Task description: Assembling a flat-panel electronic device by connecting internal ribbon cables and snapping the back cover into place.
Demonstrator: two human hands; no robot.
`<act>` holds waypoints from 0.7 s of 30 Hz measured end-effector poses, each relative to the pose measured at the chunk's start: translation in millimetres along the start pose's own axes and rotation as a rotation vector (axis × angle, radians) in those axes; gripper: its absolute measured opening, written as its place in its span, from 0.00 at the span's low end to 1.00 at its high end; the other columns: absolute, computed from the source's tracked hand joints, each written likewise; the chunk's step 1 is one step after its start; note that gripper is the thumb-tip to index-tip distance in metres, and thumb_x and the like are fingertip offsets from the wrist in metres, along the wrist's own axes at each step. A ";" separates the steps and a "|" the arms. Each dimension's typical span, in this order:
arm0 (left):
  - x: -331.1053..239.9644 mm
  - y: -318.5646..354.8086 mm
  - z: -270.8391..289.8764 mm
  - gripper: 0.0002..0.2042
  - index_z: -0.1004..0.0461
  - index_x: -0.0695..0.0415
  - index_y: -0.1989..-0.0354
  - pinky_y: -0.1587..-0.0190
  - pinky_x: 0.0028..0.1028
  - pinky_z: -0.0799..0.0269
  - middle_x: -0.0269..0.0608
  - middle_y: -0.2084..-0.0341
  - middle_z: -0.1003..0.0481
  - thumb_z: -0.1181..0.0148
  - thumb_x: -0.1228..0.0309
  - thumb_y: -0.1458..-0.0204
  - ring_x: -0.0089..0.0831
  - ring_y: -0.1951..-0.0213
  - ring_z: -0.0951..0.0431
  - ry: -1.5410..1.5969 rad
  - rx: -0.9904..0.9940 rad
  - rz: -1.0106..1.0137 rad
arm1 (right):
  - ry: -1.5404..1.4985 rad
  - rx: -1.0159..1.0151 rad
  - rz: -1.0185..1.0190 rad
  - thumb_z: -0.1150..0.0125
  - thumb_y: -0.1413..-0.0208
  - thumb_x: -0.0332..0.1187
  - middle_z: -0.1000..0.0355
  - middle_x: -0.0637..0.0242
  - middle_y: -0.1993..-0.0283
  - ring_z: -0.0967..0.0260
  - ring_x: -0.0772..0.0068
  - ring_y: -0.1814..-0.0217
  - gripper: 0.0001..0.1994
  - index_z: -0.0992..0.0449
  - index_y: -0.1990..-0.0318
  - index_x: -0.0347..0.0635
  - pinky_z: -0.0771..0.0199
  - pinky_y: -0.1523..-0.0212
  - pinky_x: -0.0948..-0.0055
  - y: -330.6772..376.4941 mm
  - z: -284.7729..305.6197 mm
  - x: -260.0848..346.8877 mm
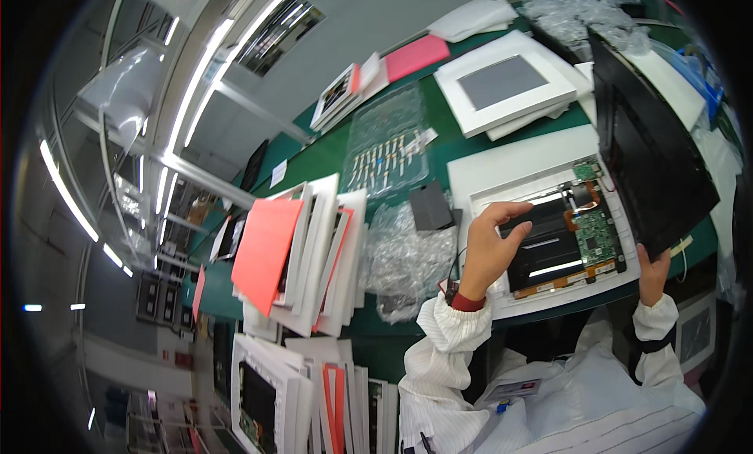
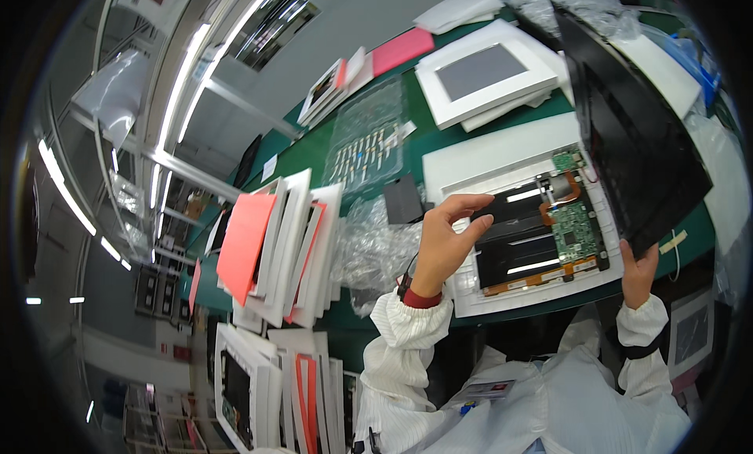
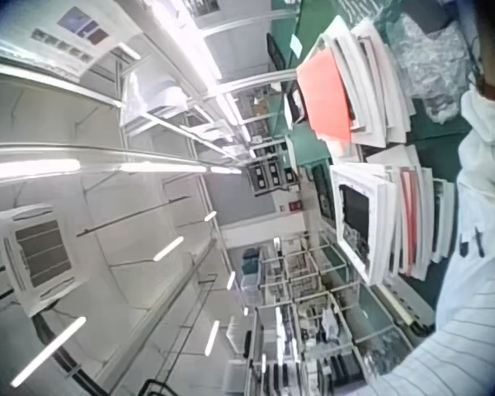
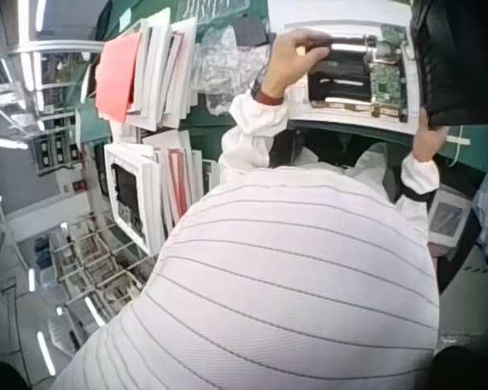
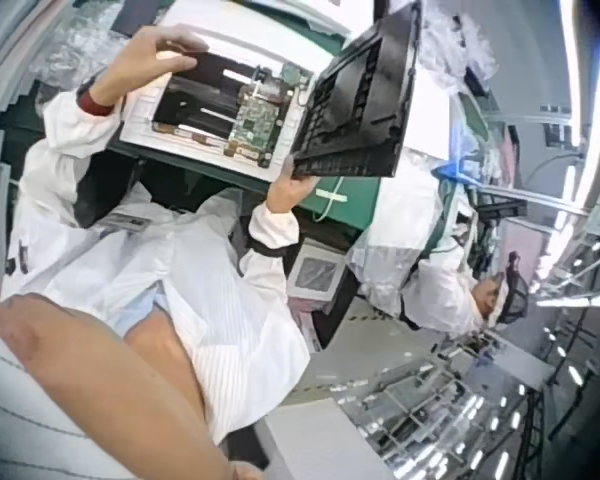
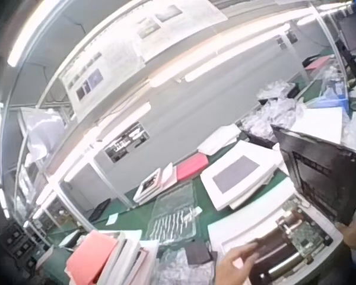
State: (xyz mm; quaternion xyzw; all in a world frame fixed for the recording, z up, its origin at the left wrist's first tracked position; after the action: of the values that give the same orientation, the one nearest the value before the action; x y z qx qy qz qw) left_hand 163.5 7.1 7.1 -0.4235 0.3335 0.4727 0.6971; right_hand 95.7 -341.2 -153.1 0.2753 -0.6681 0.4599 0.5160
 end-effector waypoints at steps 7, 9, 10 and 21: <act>29.0 91.9 75.2 0.12 0.23 0.62 0.59 0.52 0.25 0.31 0.42 0.62 0.24 0.39 0.79 0.55 0.27 0.59 0.25 0.039 -0.205 0.209 | 0.061 -0.058 0.019 0.41 0.45 0.26 0.35 0.60 0.46 0.37 0.71 0.47 0.21 0.37 0.46 0.29 0.43 0.44 0.76 -13.0 27.7 -25.3; 33.4 121.0 95.0 0.13 0.25 0.64 0.58 0.51 0.25 0.31 0.42 0.62 0.24 0.39 0.80 0.54 0.27 0.58 0.25 0.068 -0.269 0.239 | 0.103 -0.028 0.043 0.41 0.44 0.28 0.35 0.61 0.46 0.37 0.71 0.48 0.19 0.35 0.47 0.29 0.41 0.44 0.76 -16.2 28.2 -31.1; 38.2 135.1 102.2 0.14 0.25 0.64 0.57 0.51 0.25 0.31 0.42 0.62 0.24 0.40 0.80 0.54 0.27 0.57 0.25 0.089 -0.304 0.270 | 0.175 -0.041 0.065 0.41 0.44 0.28 0.34 0.61 0.47 0.37 0.70 0.48 0.19 0.35 0.47 0.29 0.41 0.45 0.75 -17.2 28.4 -32.6; 71.0 174.7 101.0 0.12 0.26 0.66 0.58 0.54 0.22 0.31 0.42 0.62 0.23 0.39 0.80 0.53 0.25 0.59 0.24 0.171 -0.354 0.429 | 0.101 -0.119 0.001 0.37 0.49 0.27 0.35 0.60 0.45 0.38 0.68 0.45 0.24 0.37 0.46 0.28 0.43 0.42 0.72 -7.0 20.3 -14.1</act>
State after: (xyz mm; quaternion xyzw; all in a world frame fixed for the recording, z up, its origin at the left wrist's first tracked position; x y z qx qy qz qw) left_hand 28.9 159.3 -60.2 -0.4966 0.3854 0.6228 0.4659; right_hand 97.2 -364.0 -165.0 0.2204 -0.6675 0.4331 0.5641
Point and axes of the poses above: each hand's wrist, its own y-axis away from the middle knuckle, its own z-axis out of the back of the hand, x = y × z, the point moved 10 cm from there along -y, towards the middle knuckle
